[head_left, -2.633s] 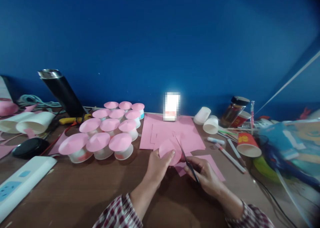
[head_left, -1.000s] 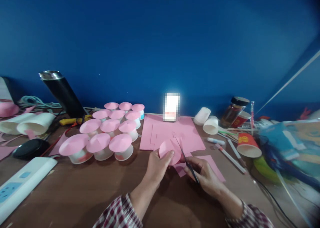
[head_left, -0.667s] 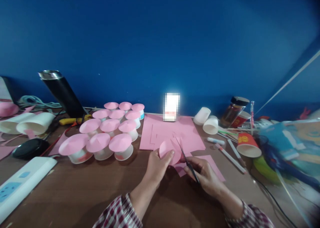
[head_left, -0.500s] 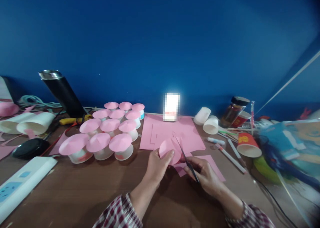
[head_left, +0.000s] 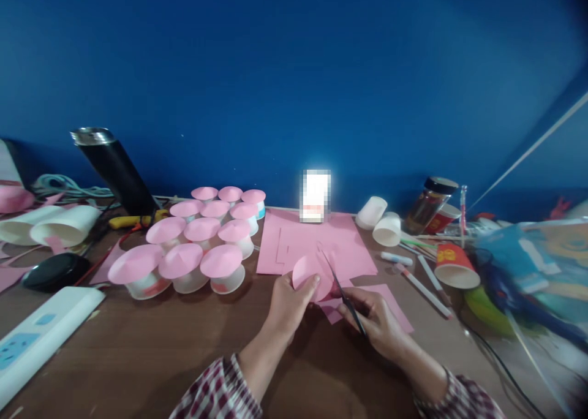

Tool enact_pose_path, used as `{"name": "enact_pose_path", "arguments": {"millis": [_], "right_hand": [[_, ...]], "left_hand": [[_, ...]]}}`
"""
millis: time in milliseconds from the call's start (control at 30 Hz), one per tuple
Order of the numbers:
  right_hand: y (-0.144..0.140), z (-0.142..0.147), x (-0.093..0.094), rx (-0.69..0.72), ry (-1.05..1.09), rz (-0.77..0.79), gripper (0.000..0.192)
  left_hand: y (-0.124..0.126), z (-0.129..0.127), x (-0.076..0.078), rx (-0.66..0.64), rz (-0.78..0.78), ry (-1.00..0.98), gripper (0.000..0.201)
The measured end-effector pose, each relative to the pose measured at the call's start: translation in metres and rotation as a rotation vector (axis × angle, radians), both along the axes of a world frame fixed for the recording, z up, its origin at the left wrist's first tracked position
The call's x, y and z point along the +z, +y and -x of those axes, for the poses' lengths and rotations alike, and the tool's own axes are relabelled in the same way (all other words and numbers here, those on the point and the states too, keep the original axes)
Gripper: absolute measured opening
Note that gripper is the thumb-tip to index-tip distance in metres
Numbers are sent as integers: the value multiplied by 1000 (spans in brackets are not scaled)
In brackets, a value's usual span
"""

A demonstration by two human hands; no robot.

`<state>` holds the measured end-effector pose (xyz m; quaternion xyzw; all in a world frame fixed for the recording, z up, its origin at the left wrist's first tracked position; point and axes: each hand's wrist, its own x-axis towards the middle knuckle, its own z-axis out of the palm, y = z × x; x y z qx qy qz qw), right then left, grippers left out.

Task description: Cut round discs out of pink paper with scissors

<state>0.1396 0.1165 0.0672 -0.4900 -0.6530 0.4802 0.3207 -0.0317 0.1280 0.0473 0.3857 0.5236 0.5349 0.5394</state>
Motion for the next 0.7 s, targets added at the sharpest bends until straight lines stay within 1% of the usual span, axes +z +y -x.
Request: {"name": "enact_pose_path", "arguments": {"millis": [233,467,600,700], "right_hand": [[0,0,0,-1,-6,2,39],[1,-2,-6,0,9,-8,36],[1,-1,-5,-1,31,20,37],[1,-1,-5,5,30,11,34]], "left_hand": [[1,0,-1,5,-7,-50,32],[2,0,-3,7,-17,28,34],[2,1,-5,0,-19,55,36],[2,1,-5,-12,-25,57,36]]}}
